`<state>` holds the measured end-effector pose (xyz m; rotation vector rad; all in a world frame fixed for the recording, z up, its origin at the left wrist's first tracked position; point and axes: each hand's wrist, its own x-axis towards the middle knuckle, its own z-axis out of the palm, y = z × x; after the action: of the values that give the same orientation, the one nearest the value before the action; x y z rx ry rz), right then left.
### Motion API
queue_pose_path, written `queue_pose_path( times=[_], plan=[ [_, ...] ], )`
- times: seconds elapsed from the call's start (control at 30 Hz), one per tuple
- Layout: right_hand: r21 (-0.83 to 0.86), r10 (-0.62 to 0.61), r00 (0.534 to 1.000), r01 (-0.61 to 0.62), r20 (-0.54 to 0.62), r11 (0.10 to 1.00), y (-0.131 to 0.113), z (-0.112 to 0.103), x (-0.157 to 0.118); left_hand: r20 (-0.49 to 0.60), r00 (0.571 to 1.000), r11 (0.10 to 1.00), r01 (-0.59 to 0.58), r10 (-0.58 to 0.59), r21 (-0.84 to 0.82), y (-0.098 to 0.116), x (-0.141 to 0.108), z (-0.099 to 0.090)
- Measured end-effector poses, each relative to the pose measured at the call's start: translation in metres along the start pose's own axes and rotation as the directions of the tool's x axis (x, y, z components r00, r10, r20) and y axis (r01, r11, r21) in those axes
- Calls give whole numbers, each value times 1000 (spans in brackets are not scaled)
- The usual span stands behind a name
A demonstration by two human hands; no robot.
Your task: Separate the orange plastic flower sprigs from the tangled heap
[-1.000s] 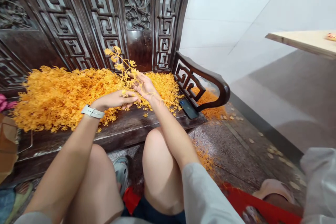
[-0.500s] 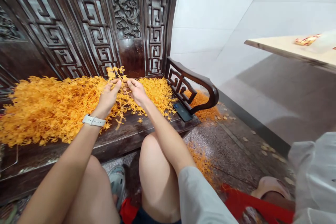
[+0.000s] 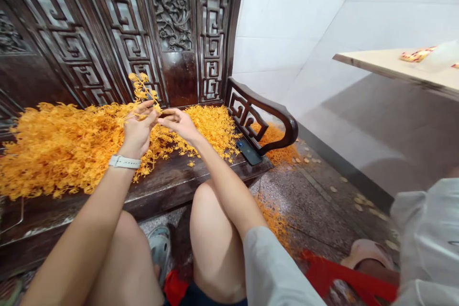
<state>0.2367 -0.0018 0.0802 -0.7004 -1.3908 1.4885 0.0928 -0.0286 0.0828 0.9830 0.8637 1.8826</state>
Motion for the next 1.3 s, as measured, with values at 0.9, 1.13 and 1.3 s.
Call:
queue_pose_path(
  times=[0.9, 1.13, 1.3],
  plan=[
    [343, 37, 982, 28, -183, 939, -10, -3, 3, 194, 921, 941, 330, -337, 71, 22, -9, 4],
    [332, 0, 978, 71, -209, 940, -14, -3, -1, 288, 886, 931, 333, -364, 151, 27, -13, 4],
    [278, 15, 992, 20, -124, 960, -16, 0, -3, 159, 959, 963, 207, -235, 171, 22, -8, 4]
  ],
)
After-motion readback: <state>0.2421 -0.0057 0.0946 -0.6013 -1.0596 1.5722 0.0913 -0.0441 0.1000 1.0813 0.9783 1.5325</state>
